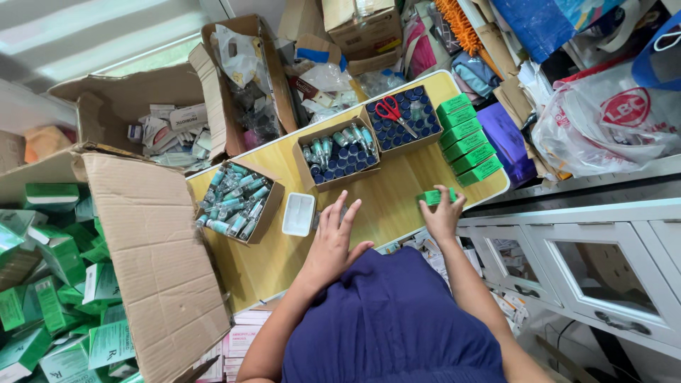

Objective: The person repeatedly picks green boxes from a large cardboard bin, opens them, removes small vials, and places the vials into a white plastic tray. The empty boxes are set aside on the table. The process is repeated continuously throughout the clip.

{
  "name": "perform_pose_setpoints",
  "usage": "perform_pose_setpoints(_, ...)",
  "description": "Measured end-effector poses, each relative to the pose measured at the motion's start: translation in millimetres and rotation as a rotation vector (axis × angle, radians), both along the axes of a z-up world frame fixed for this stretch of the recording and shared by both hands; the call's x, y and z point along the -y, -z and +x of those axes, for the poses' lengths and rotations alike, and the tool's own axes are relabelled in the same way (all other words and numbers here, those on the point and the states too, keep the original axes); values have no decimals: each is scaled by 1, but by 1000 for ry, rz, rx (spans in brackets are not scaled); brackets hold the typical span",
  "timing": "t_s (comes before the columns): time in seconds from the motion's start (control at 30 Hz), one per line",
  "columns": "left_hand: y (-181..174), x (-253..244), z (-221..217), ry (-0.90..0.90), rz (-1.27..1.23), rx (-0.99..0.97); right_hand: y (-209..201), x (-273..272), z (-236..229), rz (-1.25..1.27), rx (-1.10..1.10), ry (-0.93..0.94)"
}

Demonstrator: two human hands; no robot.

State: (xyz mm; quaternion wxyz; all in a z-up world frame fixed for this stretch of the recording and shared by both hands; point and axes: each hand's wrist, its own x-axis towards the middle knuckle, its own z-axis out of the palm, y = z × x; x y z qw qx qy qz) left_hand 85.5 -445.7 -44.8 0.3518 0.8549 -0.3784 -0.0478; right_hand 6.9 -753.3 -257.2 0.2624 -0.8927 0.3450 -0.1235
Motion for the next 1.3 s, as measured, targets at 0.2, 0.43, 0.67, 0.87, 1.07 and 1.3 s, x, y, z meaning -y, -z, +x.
perform_pose_setpoints(0.2,-2,-7,3,-40,-6,-4,-3,63,-26,-60,251,153)
perform_pose_setpoints(0.43,-2,-2,5,-18,-7,-13,-15,121,-17,88,139,173)
perform_pose_setpoints(0.67,0,0,4,11,9,-32,-19,133,-5,270,84,218)
perform_pose_setpoints(0.87,5,-5,1,-2,25,-43,-20,143,-1,244,83,166)
perform_pose_setpoints(1.07,2,-11,1,-26,22,-26,-23,141,2,187,143,146)
perform_pose_setpoints(1.3,0,-36,6,-126,-11,-24,-44,59,0,-233,382,-28)
